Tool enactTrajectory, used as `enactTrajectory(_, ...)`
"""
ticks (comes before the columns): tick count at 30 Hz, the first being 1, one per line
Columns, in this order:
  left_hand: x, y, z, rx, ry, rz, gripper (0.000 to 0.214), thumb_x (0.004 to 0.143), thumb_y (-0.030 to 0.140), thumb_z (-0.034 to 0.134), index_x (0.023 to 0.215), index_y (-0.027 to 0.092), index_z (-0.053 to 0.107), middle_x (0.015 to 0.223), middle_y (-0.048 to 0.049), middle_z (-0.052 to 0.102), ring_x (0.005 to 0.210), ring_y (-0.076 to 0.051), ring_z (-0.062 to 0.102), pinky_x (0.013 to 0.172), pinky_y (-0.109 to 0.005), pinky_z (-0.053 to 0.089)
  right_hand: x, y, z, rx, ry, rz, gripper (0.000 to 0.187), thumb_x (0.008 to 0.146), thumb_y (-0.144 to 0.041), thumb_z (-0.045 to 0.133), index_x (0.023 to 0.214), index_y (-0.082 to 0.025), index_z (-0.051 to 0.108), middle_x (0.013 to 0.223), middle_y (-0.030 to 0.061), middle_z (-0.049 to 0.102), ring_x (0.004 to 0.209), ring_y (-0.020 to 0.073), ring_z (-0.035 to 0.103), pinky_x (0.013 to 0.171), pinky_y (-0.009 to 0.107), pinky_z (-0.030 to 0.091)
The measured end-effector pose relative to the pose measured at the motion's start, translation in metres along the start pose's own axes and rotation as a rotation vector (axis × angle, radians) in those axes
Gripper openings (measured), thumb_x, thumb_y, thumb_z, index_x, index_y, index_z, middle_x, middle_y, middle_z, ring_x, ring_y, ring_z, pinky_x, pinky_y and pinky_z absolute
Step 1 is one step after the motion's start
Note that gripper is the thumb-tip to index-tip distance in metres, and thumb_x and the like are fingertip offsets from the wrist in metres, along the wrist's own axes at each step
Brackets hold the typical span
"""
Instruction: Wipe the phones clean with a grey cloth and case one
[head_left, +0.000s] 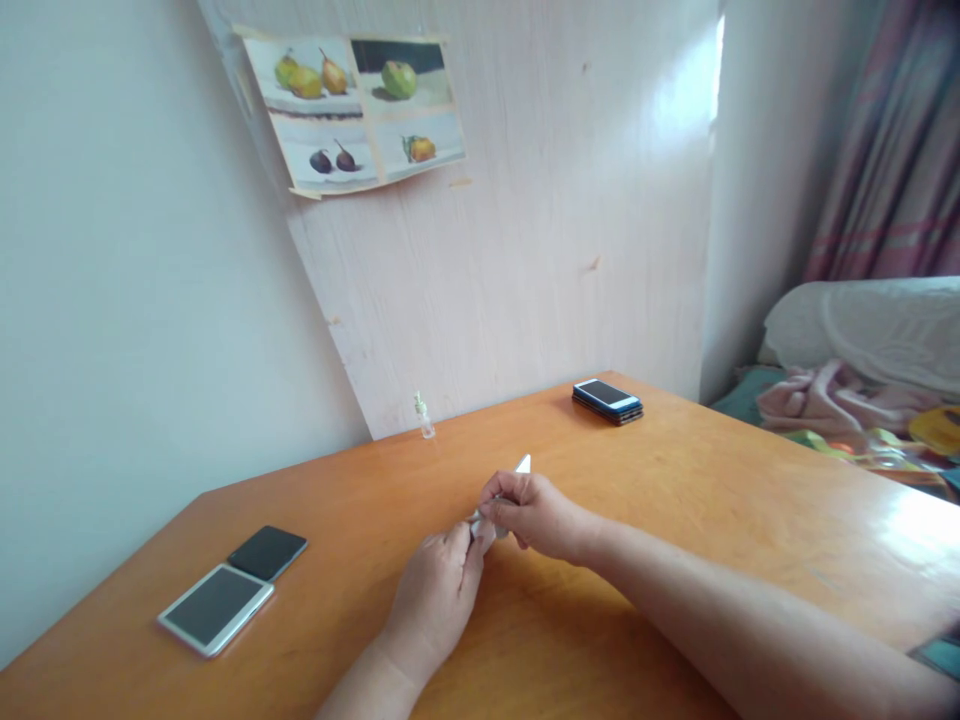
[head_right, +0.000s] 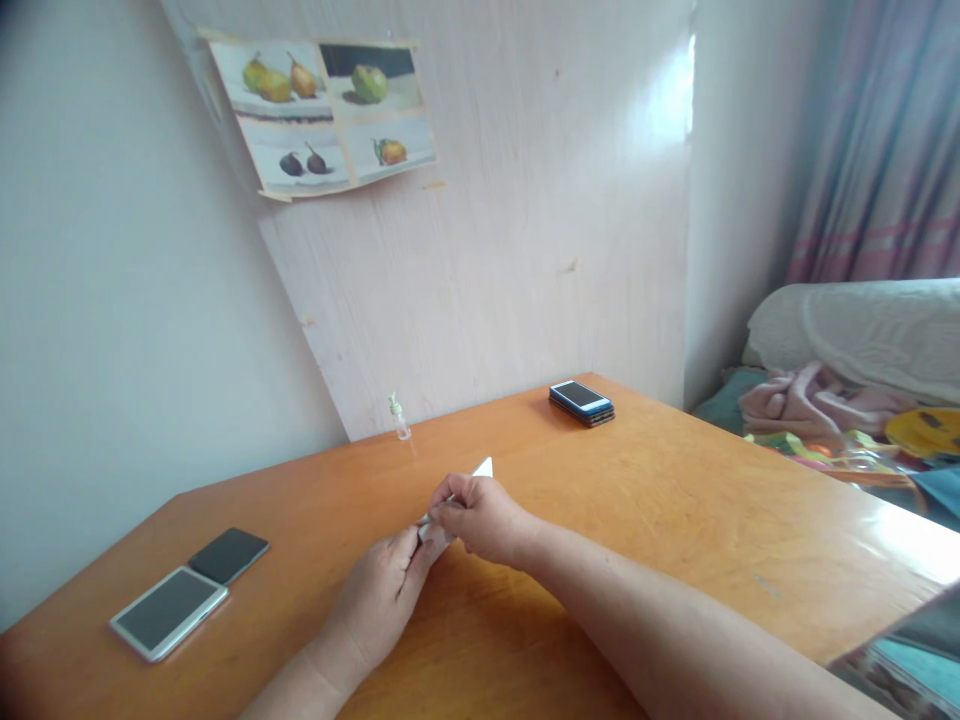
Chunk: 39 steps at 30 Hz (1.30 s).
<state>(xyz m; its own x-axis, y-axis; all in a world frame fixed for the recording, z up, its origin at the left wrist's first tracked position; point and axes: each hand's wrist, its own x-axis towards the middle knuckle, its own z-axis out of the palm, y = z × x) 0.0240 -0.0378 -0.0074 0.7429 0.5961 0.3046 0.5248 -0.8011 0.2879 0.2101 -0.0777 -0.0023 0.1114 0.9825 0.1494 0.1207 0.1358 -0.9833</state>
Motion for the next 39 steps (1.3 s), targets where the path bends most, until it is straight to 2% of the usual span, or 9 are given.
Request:
enactTrajectory(6, 0.0, 0.0, 0.001, 0.058, 0.002, -0.021, 0.03, 0.1, 0.035, 0.029, 0.081, 0.022, 0.049, 0.08, -0.0067, 0.065, 0.073, -0.021, 0.061, 0.061, -0.029, 0.038, 0.017, 0.0, -0.039, 0.074, 0.368, 0.02, 0.011, 0.075, -0.027, 0.063, 0.078, -0.018, 0.058, 0.054, -0.0043, 0.056, 0.047, 0.008, 0.045, 0.043, 0.019, 0.032)
enactTrajectory(8, 0.0, 0.0, 0.002, 0.055, -0.004, -0.018, 0.031, 0.1, 0.036, 0.029, 0.081, 0.022, 0.049, 0.08, -0.0068, 0.065, 0.073, -0.021, 0.061, 0.062, -0.029, 0.038, 0.019, -0.001, -0.043, 0.086, 0.399, 0.012, 0.01, 0.074, -0.025, 0.063, 0.078, -0.018, 0.058, 0.054, -0.0047, 0.056, 0.047, 0.008, 0.046, 0.046, 0.02, 0.034)
enactTrajectory(15, 0.0, 0.0, -0.001, -0.128, -0.002, -0.004, 0.03, 0.101, 0.036, 0.029, 0.09, 0.022, 0.053, 0.087, -0.0064, 0.068, 0.081, -0.02, 0.064, 0.067, -0.028, 0.041, -0.007, -0.006, 0.021, 0.067, 0.041, -0.011, 0.005, 0.075, -0.023, 0.061, 0.078, -0.019, 0.06, 0.058, -0.0041, 0.058, 0.053, 0.0087, 0.05, 0.048, 0.019, 0.035)
enactTrajectory(18, 0.0, 0.0, -0.002, -0.116, 0.002, -0.015, 0.029, 0.101, 0.036, 0.031, 0.087, 0.022, 0.052, 0.084, -0.006, 0.067, 0.078, -0.02, 0.064, 0.066, -0.028, 0.04, -0.005, -0.008, 0.014, 0.083, 0.063, 0.015, 0.005, 0.076, -0.023, 0.061, 0.078, -0.019, 0.06, 0.058, -0.0043, 0.057, 0.051, 0.0081, 0.048, 0.047, 0.019, 0.034)
enactTrajectory(24, 0.002, 0.001, 0.0, 0.002, -0.002, -0.037, 0.029, 0.099, 0.036, 0.031, 0.079, 0.022, 0.047, 0.076, -0.0053, 0.063, 0.07, -0.02, 0.061, 0.059, -0.027, 0.037, 0.014, -0.003, -0.034, 0.017, 0.412, 0.031, 0.008, 0.075, -0.026, 0.062, 0.078, -0.018, 0.059, 0.052, -0.0056, 0.051, 0.047, 0.0086, 0.043, 0.046, 0.02, 0.033)
enactTrajectory(26, 0.002, 0.002, -0.001, -0.023, -0.006, -0.044, 0.029, 0.099, 0.037, 0.031, 0.08, 0.022, 0.048, 0.076, -0.0054, 0.064, 0.07, -0.02, 0.061, 0.059, -0.027, 0.037, 0.009, 0.0, -0.023, 0.001, 0.365, 0.002, 0.008, 0.076, -0.026, 0.061, 0.079, -0.019, 0.059, 0.054, -0.0051, 0.052, 0.05, 0.0093, 0.046, 0.048, 0.021, 0.035)
enactTrajectory(30, 0.001, 0.002, -0.003, -0.152, -0.008, -0.01, 0.028, 0.1, 0.036, 0.031, 0.091, 0.022, 0.054, 0.086, -0.0068, 0.067, 0.08, -0.02, 0.065, 0.067, -0.028, 0.041, -0.006, 0.003, 0.016, -0.075, 0.077, -0.095, 0.007, 0.079, -0.026, 0.06, 0.081, -0.02, 0.063, 0.065, -0.0023, 0.061, 0.06, 0.0107, 0.054, 0.055, 0.021, 0.041)
enactTrajectory(32, 0.001, 0.002, -0.003, -0.167, -0.01, -0.01, 0.028, 0.1, 0.036, 0.031, 0.093, 0.022, 0.054, 0.088, -0.007, 0.068, 0.082, -0.021, 0.065, 0.069, -0.029, 0.042, -0.007, 0.003, 0.018, -0.093, 0.048, -0.106, 0.007, 0.079, -0.026, 0.061, 0.081, -0.02, 0.064, 0.068, -0.0019, 0.063, 0.062, 0.0109, 0.055, 0.057, 0.021, 0.042)
enactTrajectory(39, 0.003, 0.001, 0.0, -0.006, -0.005, -0.067, 0.03, 0.099, 0.039, 0.03, 0.077, 0.024, 0.044, 0.076, -0.004, 0.062, 0.071, -0.019, 0.061, 0.06, -0.027, 0.037, 0.023, 0.009, -0.04, -0.04, 0.505, 0.006, 0.007, 0.08, -0.025, 0.057, 0.079, -0.019, 0.06, 0.057, -0.0037, 0.054, 0.052, 0.0104, 0.051, 0.052, 0.021, 0.04)
